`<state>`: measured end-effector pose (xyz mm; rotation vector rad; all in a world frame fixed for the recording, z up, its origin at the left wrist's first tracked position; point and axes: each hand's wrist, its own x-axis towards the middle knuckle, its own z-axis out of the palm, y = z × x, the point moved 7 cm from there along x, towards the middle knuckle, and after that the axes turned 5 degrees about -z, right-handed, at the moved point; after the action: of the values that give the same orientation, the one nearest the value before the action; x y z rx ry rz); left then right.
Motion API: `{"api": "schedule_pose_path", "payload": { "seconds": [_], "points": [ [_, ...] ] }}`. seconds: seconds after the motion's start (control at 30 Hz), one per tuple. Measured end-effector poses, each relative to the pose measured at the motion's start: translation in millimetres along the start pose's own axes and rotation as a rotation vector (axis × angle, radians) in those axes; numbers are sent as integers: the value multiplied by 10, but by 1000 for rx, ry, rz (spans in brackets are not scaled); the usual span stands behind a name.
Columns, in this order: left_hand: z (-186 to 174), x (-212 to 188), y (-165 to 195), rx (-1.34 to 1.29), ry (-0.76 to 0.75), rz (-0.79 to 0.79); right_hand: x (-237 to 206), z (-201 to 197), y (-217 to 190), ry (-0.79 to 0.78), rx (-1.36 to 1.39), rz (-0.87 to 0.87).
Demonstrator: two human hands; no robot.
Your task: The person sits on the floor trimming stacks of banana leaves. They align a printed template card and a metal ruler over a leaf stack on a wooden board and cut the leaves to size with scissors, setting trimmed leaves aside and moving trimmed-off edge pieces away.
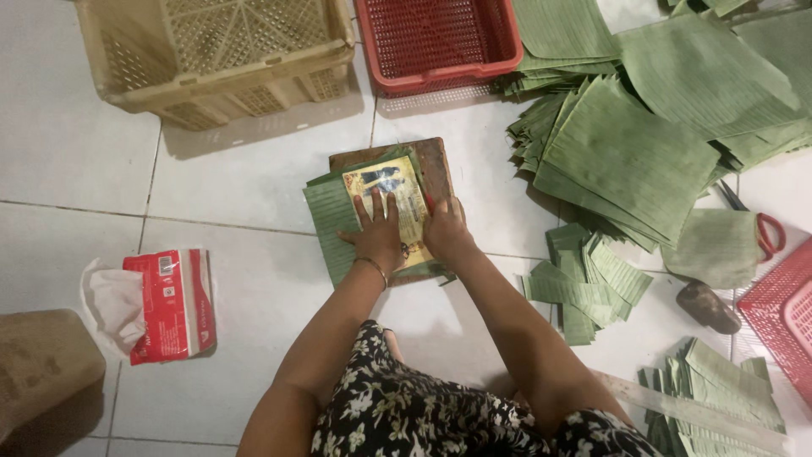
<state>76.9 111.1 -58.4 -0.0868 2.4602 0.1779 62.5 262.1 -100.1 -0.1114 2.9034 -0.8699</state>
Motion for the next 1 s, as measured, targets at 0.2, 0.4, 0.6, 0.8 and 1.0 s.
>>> {"api": "schedule_pose_path", "payload": {
  "seconds": [0.2, 0.4, 0.6, 0.8, 1.0],
  "points": [
    [-8, 7, 8, -6, 55, 4, -666, -215, -76, -187, 82, 202],
    [18, -29, 12, 1, 9, 0, -1526, -170, 58, -351, 49, 309],
    [-39, -75, 27, 17, 7, 23, -2308, -3, 431, -246, 61, 231],
    [-18, -23, 17, 18, 7, 19, -1495, -67, 359, -136, 123, 206],
    [-59, -5, 3, 29, 20, 20, 150, -20, 14, -78, 96, 145]
  ]
}}
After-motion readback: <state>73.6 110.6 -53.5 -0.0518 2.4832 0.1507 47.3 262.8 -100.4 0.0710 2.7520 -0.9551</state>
